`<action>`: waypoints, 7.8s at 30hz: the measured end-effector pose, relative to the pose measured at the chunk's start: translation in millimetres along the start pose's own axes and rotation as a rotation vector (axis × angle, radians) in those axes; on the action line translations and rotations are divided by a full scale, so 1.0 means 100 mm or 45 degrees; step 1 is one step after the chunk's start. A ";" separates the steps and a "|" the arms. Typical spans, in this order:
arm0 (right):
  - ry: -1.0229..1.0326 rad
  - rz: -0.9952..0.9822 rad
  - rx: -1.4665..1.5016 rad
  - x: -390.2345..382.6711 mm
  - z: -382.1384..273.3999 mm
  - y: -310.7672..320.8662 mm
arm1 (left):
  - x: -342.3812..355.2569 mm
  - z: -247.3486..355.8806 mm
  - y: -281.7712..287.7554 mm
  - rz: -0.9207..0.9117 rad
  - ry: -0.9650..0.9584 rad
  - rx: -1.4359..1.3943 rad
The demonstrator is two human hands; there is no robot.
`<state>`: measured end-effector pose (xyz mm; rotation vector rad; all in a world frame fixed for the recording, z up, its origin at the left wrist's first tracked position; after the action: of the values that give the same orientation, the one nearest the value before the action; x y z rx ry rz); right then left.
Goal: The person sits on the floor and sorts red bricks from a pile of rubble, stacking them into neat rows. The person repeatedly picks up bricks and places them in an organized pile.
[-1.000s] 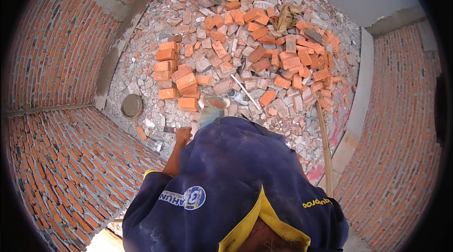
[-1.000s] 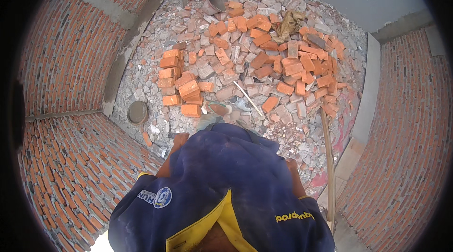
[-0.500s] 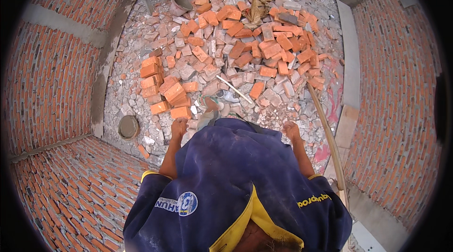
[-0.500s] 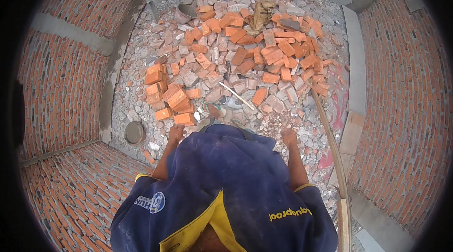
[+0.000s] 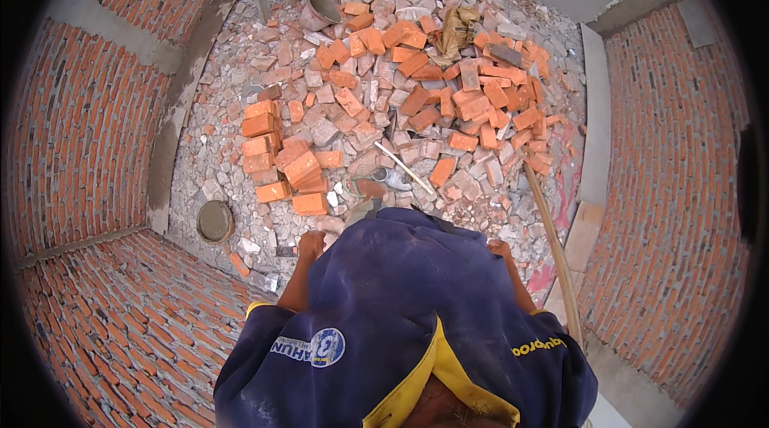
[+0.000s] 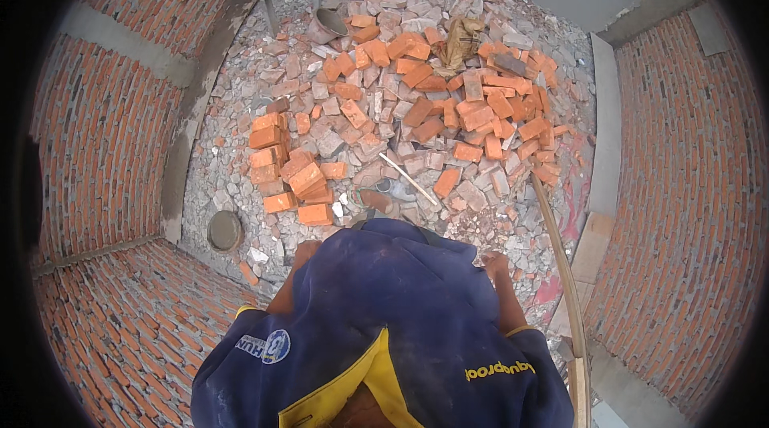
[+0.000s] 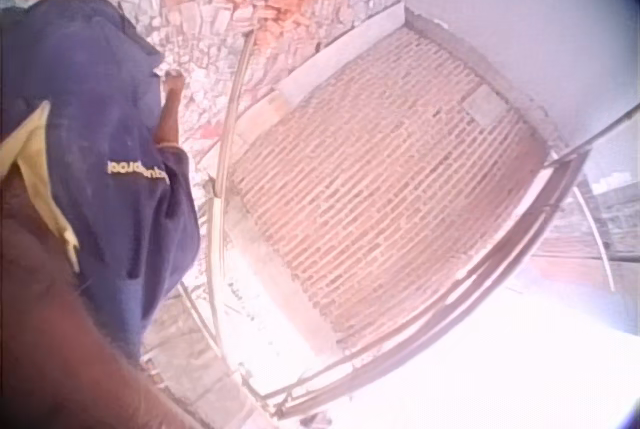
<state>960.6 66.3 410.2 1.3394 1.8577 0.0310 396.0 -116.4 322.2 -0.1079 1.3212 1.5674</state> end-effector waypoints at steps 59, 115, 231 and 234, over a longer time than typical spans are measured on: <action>0.512 -1.044 -0.920 3.57 -2.87 -0.26 | 0.91 0.34 0.85 0.314 1.158 -0.631; 2.937 -1.356 -1.833 7.04 -3.09 -8.50 | 3.92 -0.74 -0.11 0.591 0.396 0.188; 0.585 -0.810 -0.020 7.68 -4.95 -8.73 | 3.96 -0.73 -0.06 0.609 0.403 0.170; 0.582 -0.821 -0.028 7.61 -4.97 -9.06 | 3.96 -0.73 -0.04 0.620 0.386 0.160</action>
<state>-122.5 490.2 -131.6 0.6955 2.5937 0.0224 179.7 75.8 41.8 0.0635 1.7759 1.9201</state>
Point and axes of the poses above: each hand's wrist, its own x-axis towards the middle knuckle, its own y-axis out of the back of the hand, z = x × y, the point moved 2 cm from there along x, towards the middle knuckle, and after that the axes turned 13 degrees about y, right-handed, at the moved point
